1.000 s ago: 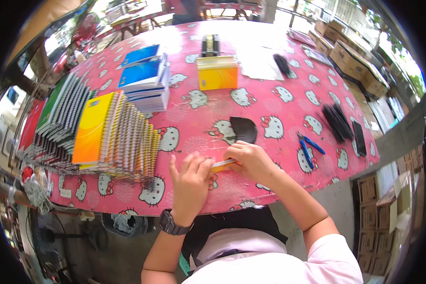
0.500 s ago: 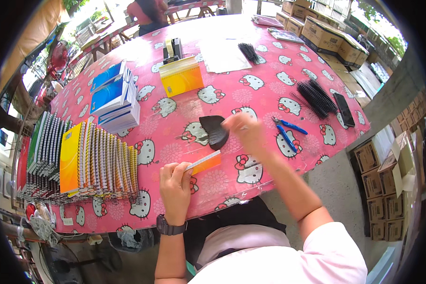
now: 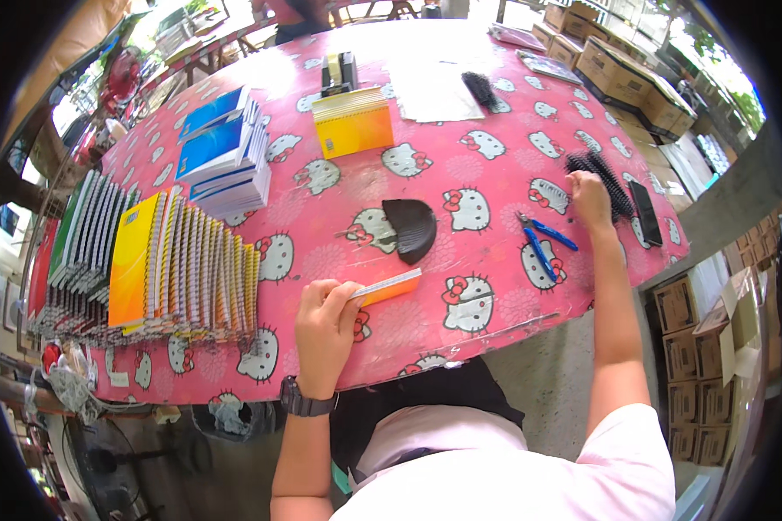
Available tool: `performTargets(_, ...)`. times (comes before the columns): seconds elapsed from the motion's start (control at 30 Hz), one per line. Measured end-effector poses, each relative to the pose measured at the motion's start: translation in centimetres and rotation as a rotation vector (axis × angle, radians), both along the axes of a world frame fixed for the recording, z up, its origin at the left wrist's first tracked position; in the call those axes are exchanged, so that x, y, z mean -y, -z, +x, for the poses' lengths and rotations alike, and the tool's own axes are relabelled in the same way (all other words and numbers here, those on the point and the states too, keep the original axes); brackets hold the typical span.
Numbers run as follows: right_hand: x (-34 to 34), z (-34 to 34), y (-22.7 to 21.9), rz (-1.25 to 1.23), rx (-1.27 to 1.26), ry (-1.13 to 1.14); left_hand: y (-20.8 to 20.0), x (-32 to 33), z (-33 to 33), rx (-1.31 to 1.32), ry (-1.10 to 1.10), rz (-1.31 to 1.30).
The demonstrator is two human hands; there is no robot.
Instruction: The person inserts a black plastic spiral coil through the pre-punched holes of a yellow notebook cover and paper stack, threading it by hand and then using a black tool to crimp the ends, before stacking the completed notebook.
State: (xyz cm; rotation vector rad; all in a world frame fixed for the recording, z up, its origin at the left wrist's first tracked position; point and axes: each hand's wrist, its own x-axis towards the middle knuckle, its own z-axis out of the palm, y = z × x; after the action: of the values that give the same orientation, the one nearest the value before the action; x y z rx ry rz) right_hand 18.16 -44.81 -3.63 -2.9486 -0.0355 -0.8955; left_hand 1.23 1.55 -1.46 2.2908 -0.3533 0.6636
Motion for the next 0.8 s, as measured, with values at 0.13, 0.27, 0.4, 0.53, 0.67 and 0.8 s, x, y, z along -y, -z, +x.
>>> performTargets(0.13, -1.6, -0.6, -2.9, 0.112, 0.191, -0.043, -0.2, -0.3, -0.1, -0.034, 0.018, 0.007)
performTargets(0.27, -1.1, -0.2, -4.5, 0.563, 0.279, -0.049, 0.0, 0.0, 0.0, -0.028, 0.019, -0.017)
performTargets(0.4, -8.5, -2.7, -6.2, 0.606, 0.1, -0.335, 0.2, -0.5, -0.1, -0.031, -0.009, -0.02)
performTargets(0.53, -9.5, -1.7, -3.4, 0.402, -0.002, -0.395, 0.8, -0.3, 0.8, 0.011, 0.02, 0.055)
performTargets(0.67, -6.1, 0.8, -0.9, 0.617, 0.024, -0.326, -0.5, -0.4, -0.2, -0.029, 0.007, 0.037)
performTargets(0.8, -3.2, 0.3, -2.0, 1.791, -0.128, -0.392, -0.6, -0.1, 0.0, -0.03, -0.011, 0.004)
